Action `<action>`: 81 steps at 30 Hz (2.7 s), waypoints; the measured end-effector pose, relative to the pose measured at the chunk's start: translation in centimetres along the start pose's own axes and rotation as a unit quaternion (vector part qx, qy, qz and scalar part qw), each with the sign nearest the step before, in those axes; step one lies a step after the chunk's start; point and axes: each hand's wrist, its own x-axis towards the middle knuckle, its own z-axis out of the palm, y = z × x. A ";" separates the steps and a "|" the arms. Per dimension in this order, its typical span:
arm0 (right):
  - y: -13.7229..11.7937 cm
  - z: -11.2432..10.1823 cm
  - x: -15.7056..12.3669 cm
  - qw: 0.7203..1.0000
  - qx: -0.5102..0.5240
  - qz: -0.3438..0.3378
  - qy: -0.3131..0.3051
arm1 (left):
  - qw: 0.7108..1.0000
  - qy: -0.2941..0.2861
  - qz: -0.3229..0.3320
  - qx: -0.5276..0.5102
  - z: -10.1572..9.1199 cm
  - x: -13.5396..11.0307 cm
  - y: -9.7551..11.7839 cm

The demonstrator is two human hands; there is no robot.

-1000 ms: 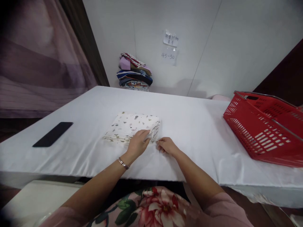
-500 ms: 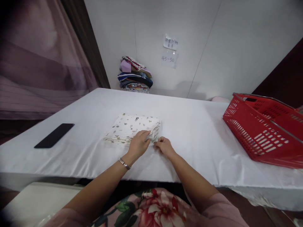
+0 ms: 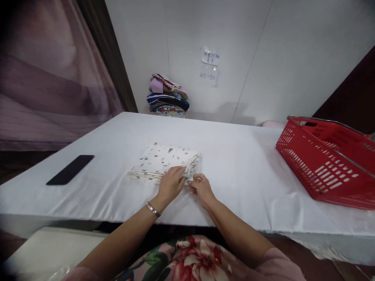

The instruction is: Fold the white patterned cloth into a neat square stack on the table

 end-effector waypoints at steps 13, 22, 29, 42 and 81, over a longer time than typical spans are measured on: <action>-2.1 0.5 -1.0 1.000 0.016 -0.001 -0.020 | 0.999 -0.038 0.028 -0.015 -2.0 -0.9 0.2; -3.4 1.3 -1.7 0.999 0.022 -0.005 -0.049 | 0.999 -0.005 0.010 0.031 -2.1 -1.2 0.3; -3.4 -1.5 1.1 0.988 -0.106 -0.095 -0.052 | 0.999 0.035 -0.014 -0.014 -3.6 1.7 -2.0; -3.0 -3.4 10.5 0.947 -0.240 -0.214 -0.008 | 0.997 0.036 -0.050 -0.054 -6.6 3.7 -3.0; -12.4 -0.6 0.8 0.899 -0.275 -0.236 -0.247 | 0.958 0.065 -0.085 -0.266 -18.8 9.1 -2.7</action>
